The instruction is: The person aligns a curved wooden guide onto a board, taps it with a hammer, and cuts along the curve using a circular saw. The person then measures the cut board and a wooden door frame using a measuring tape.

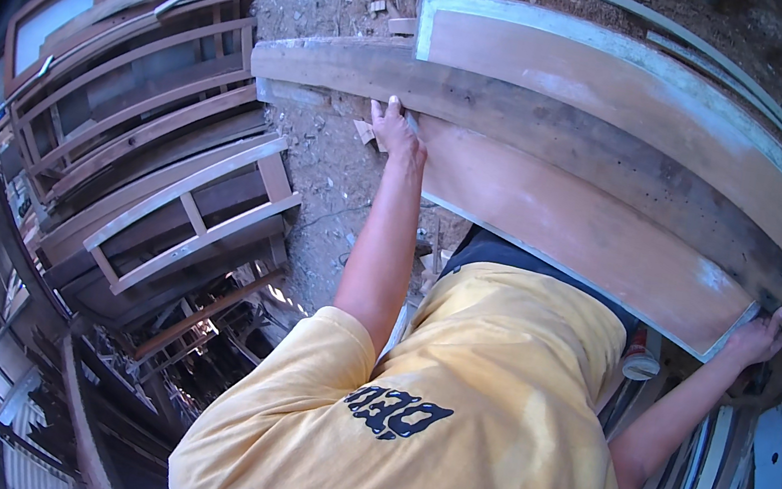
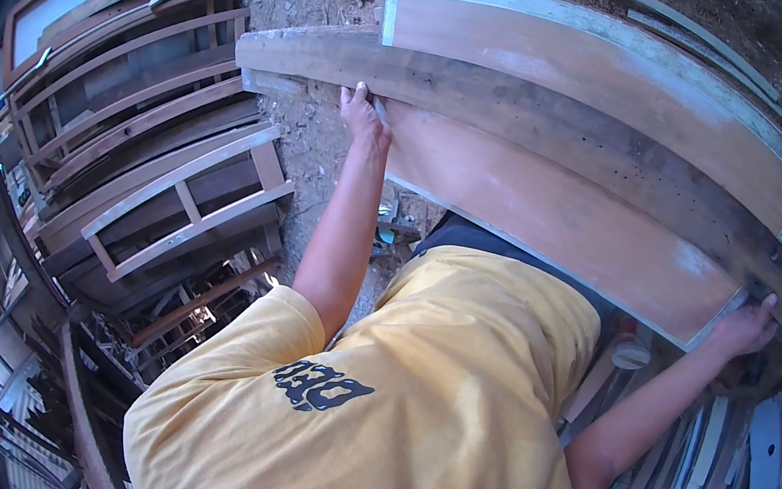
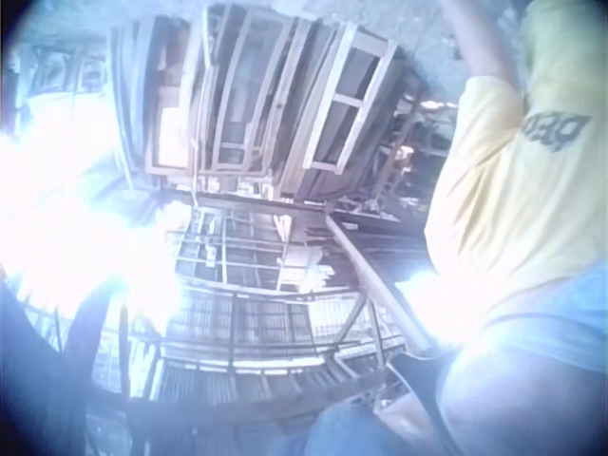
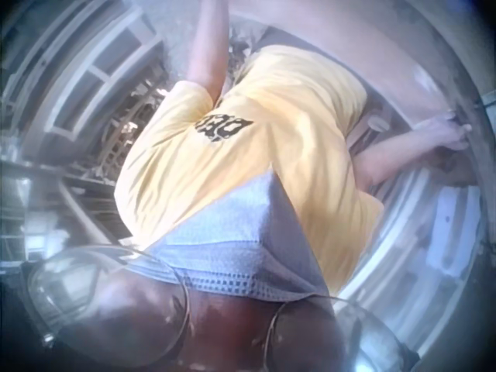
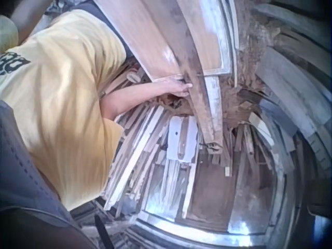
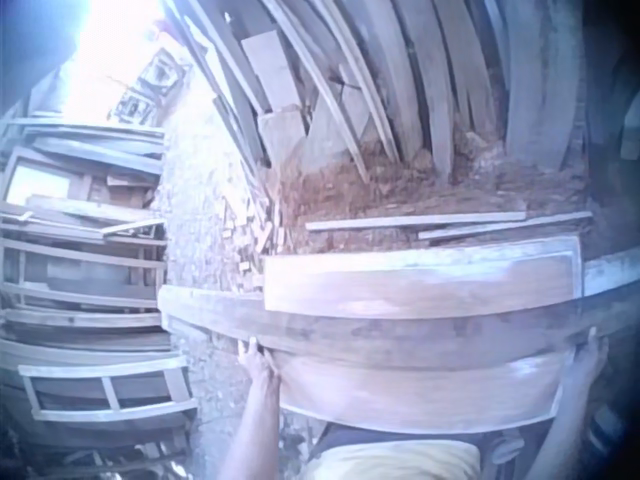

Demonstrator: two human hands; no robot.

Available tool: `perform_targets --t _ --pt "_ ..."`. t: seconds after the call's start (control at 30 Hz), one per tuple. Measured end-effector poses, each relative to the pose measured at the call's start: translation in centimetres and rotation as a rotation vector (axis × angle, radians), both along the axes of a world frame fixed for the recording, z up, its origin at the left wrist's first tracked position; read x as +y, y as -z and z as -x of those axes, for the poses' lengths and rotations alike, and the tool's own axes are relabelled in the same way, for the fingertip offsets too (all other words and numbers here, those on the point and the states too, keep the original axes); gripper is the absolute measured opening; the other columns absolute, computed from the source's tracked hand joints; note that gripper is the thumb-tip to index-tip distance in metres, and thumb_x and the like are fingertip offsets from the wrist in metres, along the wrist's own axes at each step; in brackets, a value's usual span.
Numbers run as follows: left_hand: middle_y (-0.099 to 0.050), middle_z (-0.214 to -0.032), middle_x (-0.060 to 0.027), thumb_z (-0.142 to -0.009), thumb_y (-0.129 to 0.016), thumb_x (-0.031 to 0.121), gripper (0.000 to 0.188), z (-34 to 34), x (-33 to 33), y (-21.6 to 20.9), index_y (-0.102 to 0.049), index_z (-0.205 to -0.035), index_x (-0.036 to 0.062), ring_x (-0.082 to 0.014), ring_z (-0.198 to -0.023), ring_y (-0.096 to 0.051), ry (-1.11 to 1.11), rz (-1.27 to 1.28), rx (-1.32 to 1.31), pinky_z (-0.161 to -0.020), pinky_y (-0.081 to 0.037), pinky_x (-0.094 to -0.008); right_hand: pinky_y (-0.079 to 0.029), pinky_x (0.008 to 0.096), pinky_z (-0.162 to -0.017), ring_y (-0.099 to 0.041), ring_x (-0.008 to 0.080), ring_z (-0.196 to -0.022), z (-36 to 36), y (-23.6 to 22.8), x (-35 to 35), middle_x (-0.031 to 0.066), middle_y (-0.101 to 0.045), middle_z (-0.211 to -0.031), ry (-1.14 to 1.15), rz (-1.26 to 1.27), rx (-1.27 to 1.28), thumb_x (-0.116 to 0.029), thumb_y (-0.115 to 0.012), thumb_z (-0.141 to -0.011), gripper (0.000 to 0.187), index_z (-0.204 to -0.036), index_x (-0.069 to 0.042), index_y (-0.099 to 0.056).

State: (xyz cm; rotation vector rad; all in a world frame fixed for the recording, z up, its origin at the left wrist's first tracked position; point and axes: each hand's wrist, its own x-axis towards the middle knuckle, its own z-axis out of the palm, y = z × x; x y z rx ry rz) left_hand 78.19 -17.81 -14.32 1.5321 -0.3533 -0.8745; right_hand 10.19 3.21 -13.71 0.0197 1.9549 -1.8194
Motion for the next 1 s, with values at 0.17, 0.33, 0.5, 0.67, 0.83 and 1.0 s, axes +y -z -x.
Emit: perform_targets --t 0.17,0.33,0.5,0.67,0.83,1.0 --pt "-0.058 -0.137 -0.0147 -0.103 -0.052 0.001 0.057 0.2 0.1 -0.1 -0.031 -0.156 0.0008 -0.0241 -0.115 -0.062 -0.025 -0.02 0.013 -0.098 -0.053 -0.0372 -0.051 0.034 -0.072 -0.065 0.0198 -0.084 -1.1 -1.1 -0.9 0.0139 -0.069 -0.103 0.015 0.01 0.02 -0.005 -0.074 -0.094 0.03 -0.117 0.006 -0.059" --pt "-0.06 -0.135 -0.0134 -0.103 -0.048 0.001 0.048 0.0 0.0 0.3 -0.038 -0.151 0.0017 -0.0247 -0.116 -0.063 0.018 -0.004 -0.017 -0.1 -0.053 -0.0388 -0.046 0.0291 -0.063 -0.062 0.0142 -0.074 -0.2 -0.4 -0.2 0.0099 -0.069 -0.097 0.014 0.01 0.008 -0.004 -0.076 -0.092 0.031 -0.116 0.004 -0.059" --pt "-0.061 -0.133 -0.0127 -0.104 -0.044 0.0 0.043 -0.5 0.0 0.4 -0.044 -0.147 0.0023 -0.0258 -0.117 -0.063 0.044 -0.017 -0.064 -0.102 -0.054 -0.0404 -0.049 0.0318 -0.068 -0.061 0.0157 -0.075 -0.8 -0.7 -0.8 0.0112 -0.069 -0.094 0.023 0.018 0.002 -0.003 -0.075 -0.093 0.027 -0.114 0.003 -0.059" --pt "-0.06 -0.136 -0.0133 -0.102 -0.05 0.0 0.051 -0.5 -0.1 0.1 -0.039 -0.152 0.0014 -0.0241 -0.117 -0.062 0.042 -0.005 -0.027 -0.101 -0.052 -0.0378 -0.05 0.0325 -0.073 -0.064 0.0171 -0.081 -0.5 -0.5 -0.4 0.0121 -0.069 -0.099 0.023 0.016 0.005 -0.003 -0.075 -0.092 0.031 -0.118 0.003 -0.058" --pt "-0.058 -0.137 -0.014 -0.102 -0.05 -0.001 0.051 0.2 0.2 -0.2 -0.038 -0.152 0.0015 -0.0251 -0.118 -0.061 0.032 -0.006 0.007 -0.102 -0.052 -0.0386 -0.053 0.0376 -0.088 -0.066 0.0243 -0.098 -0.1 -0.7 -0.2 0.0165 -0.068 -0.112 -0.004 0.048 0.001 -0.002 -0.073 -0.093 0.036 -0.124 0.005 -0.056" --pt "-0.058 -0.139 -0.0146 -0.102 -0.049 -0.001 0.052 -0.2 0.3 -0.3 -0.038 -0.153 0.0017 -0.0254 -0.118 -0.061 0.027 -0.005 -0.013 -0.102 -0.052 -0.0388 -0.053 0.0381 -0.089 -0.066 0.0247 -0.097 -1.3 -1.3 -1.0 0.0169 -0.068 -0.111 0.002 0.055 -0.001 -0.001 -0.073 -0.093 0.035 -0.123 0.005 -0.056"
